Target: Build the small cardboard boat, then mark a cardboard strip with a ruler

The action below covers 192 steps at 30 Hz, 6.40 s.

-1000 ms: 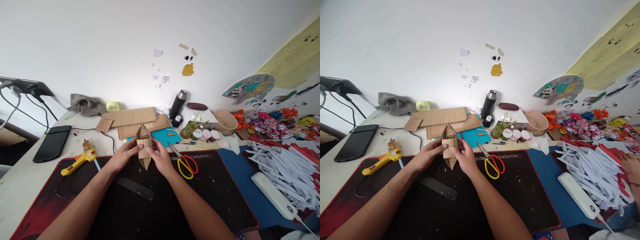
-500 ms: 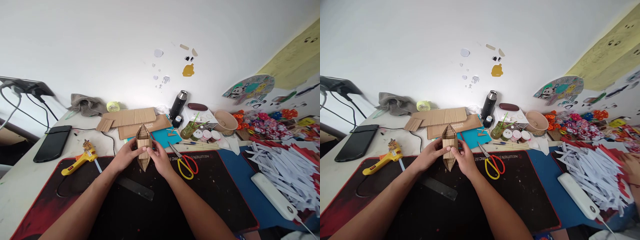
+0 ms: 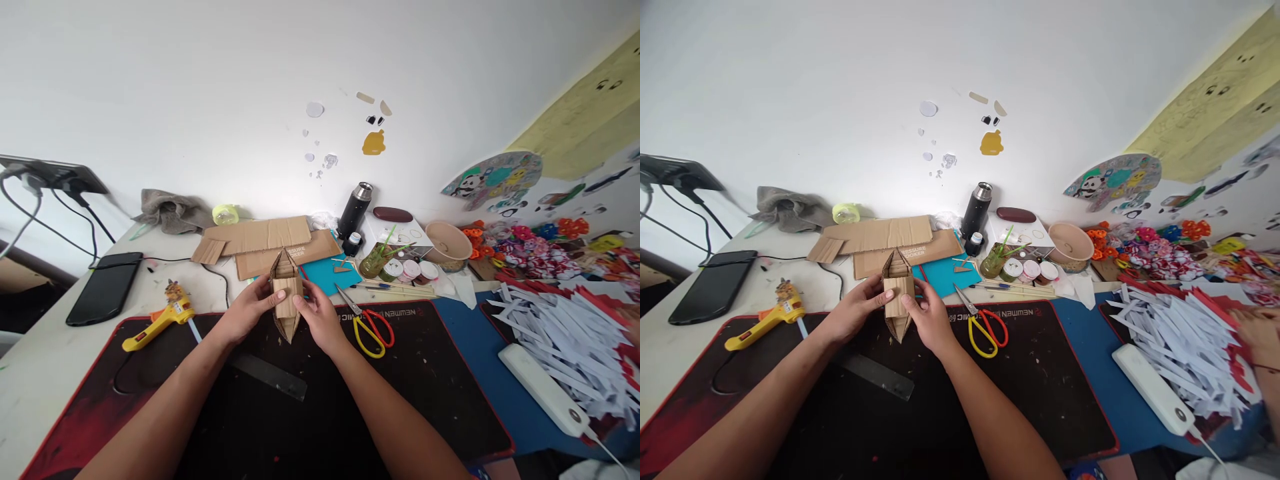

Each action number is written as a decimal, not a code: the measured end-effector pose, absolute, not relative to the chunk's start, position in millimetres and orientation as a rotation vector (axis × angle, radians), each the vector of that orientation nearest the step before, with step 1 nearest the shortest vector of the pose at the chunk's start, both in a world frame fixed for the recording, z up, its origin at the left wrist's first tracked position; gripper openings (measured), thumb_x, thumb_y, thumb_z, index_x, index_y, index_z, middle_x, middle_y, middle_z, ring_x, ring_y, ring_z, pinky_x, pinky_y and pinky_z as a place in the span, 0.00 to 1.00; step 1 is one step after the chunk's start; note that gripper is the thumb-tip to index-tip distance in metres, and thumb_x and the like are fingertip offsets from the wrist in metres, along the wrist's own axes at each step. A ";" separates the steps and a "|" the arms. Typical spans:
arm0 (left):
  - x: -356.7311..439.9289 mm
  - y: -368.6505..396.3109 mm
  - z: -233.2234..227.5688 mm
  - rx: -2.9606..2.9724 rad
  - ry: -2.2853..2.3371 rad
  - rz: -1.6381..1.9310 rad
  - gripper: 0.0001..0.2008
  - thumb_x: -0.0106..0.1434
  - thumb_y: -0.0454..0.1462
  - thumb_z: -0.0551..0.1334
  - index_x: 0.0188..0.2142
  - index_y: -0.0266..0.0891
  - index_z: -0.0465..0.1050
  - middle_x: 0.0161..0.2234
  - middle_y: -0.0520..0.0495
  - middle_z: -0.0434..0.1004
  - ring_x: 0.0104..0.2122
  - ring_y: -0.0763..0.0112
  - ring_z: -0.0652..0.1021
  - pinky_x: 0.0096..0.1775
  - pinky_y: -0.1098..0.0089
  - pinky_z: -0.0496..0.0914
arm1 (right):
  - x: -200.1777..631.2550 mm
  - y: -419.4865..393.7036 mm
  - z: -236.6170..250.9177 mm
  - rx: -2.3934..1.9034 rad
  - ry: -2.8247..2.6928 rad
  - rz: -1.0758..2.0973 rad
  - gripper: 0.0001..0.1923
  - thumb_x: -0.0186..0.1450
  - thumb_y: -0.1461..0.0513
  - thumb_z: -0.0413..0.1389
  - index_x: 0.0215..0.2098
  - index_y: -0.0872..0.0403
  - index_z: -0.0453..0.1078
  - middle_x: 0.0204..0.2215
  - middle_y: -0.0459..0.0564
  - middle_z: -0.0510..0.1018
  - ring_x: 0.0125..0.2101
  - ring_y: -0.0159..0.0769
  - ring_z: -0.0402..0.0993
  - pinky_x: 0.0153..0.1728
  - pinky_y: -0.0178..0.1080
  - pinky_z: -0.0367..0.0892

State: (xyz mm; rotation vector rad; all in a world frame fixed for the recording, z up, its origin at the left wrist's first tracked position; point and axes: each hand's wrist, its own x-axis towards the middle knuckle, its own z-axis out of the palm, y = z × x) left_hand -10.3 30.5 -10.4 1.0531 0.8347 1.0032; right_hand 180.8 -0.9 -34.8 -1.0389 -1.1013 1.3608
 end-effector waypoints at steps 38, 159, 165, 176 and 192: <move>-32.0 35.4 -16.1 0.819 0.691 0.971 0.38 0.54 0.47 0.86 0.61 0.42 0.81 0.55 0.33 0.89 0.59 0.34 0.85 0.59 0.42 0.83 | 208.9 -0.4 -10.9 -1.055 -1.228 1.502 0.33 0.64 0.43 0.75 0.61 0.48 0.82 0.49 0.52 0.88 0.24 0.34 0.78 0.26 0.39 0.72; 11.2 18.6 -12.5 0.684 0.763 1.212 0.32 0.54 0.40 0.86 0.54 0.40 0.78 0.54 0.38 0.88 0.56 0.46 0.86 0.52 0.58 0.82 | 178.3 8.3 -29.4 -1.153 -1.270 1.110 0.24 0.71 0.48 0.69 0.62 0.46 0.78 0.61 0.56 0.84 0.61 0.52 0.81 0.60 0.51 0.77; 10.2 18.9 -12.8 0.674 0.764 1.199 0.32 0.53 0.39 0.86 0.54 0.39 0.78 0.54 0.37 0.88 0.55 0.45 0.86 0.52 0.56 0.82 | 180.5 8.8 -29.5 -1.163 -1.254 1.128 0.24 0.71 0.47 0.69 0.60 0.46 0.79 0.60 0.56 0.84 0.61 0.53 0.81 0.59 0.50 0.78; 13.6 19.8 -18.5 0.659 0.801 1.208 0.33 0.50 0.41 0.88 0.51 0.40 0.78 0.51 0.40 0.87 0.54 0.48 0.86 0.50 0.59 0.81 | 181.3 10.3 -35.5 -1.200 -1.314 1.075 0.22 0.71 0.51 0.68 0.60 0.48 0.78 0.59 0.56 0.85 0.60 0.51 0.82 0.58 0.49 0.79; 12.4 21.4 -20.1 0.663 0.823 1.206 0.34 0.49 0.42 0.88 0.51 0.41 0.77 0.51 0.40 0.87 0.53 0.47 0.86 0.50 0.57 0.81 | 178.0 10.9 -42.8 -1.193 -1.312 1.025 0.22 0.73 0.49 0.67 0.60 0.49 0.79 0.59 0.56 0.86 0.59 0.50 0.84 0.56 0.48 0.83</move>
